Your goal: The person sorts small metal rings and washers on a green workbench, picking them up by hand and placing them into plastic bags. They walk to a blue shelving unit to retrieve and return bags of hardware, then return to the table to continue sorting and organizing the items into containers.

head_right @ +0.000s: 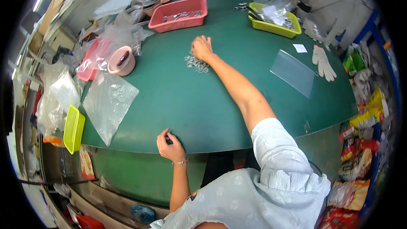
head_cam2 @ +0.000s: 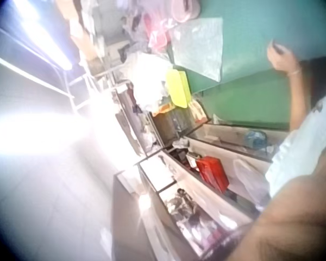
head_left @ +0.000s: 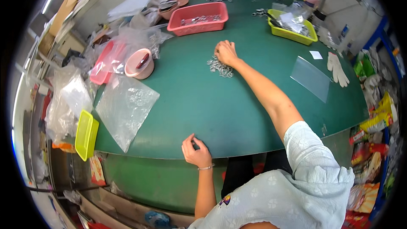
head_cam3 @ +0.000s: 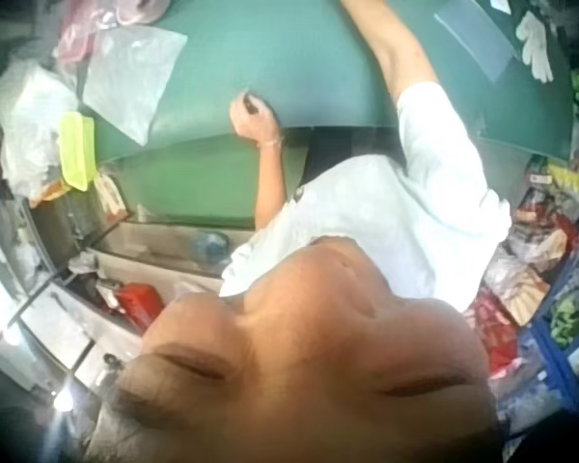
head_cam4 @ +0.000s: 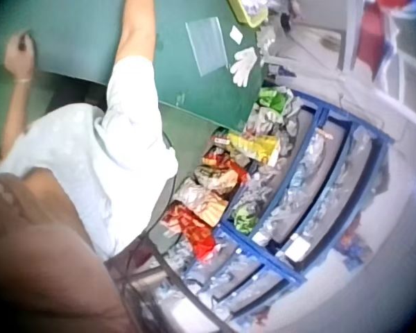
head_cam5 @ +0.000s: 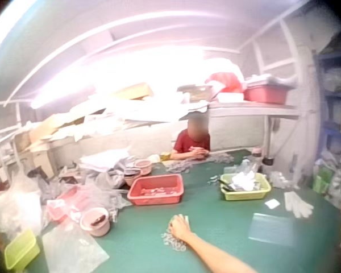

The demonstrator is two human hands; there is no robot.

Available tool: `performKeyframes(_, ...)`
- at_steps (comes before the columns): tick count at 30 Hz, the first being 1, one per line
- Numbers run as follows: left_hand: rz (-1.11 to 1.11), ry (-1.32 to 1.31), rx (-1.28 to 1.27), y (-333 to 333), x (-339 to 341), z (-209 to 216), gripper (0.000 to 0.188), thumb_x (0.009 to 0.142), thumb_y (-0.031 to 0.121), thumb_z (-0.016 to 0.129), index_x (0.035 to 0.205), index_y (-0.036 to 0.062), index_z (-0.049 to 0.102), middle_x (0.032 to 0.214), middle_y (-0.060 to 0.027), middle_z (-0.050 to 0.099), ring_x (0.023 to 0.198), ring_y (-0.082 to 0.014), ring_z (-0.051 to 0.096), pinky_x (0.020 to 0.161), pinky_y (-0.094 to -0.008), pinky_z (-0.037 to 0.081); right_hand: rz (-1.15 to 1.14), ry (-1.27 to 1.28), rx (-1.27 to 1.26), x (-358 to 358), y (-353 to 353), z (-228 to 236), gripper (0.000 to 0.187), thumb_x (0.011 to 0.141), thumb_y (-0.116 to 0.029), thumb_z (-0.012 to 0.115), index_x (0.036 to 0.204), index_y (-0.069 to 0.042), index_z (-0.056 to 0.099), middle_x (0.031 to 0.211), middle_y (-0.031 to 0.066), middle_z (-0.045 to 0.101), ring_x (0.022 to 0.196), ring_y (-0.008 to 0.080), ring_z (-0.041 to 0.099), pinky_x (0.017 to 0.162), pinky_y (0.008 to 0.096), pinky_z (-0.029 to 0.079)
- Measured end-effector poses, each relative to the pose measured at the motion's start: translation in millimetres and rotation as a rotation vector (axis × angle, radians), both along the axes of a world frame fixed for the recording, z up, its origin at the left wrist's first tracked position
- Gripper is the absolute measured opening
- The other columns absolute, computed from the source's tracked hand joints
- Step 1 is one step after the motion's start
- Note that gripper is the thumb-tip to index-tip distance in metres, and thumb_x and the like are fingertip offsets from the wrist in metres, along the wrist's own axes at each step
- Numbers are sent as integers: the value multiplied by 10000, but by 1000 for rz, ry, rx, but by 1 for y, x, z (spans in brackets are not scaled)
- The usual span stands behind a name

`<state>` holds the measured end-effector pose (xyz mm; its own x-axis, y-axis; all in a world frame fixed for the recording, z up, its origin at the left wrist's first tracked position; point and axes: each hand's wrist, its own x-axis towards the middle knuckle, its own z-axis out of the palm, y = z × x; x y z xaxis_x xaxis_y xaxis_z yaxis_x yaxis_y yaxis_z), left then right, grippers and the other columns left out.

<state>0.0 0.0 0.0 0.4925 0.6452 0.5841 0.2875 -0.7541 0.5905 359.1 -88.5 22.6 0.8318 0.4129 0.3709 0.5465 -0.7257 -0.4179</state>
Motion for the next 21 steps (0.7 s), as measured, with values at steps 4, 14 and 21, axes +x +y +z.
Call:
performKeyframes(4, 28, 0, -54, -26, -14, -14, 102, 741, 10, 553, 818, 49, 609, 742, -33, 564, 616, -189, 509, 547, -321, 416, 5, 389, 637, -50, -46, 29, 101, 797, -129, 566, 824, -38, 602, 816, 80, 635, 779, 189, 588, 668, 305, 437)
performKeyframes(14, -20, -23, 6, -4, -8, -13, 136, 782, 90, 524, 856, 56, 633, 755, -74, 599, 639, -200, 546, 594, -324, 441, -23, 1008, 1363, -196, -245, 34, 224, 854, -32, 464, 1066, -8, 533, 887, 89, 587, 674, 128, 587, 557, 227, 479)
performKeyframes(21, -86, 19, -54, -8, -11, -14, 119, 827, 62, 525, 881, 1, 612, 833, -96, 606, 725, -200, 556, 662, -291, 460, -118, 1050, 1319, -232, -334, 26, 194, 862, -83, 494, 1029, -1, 550, 824, 70, 595, 648, 112, 585, 520, 209, 466)
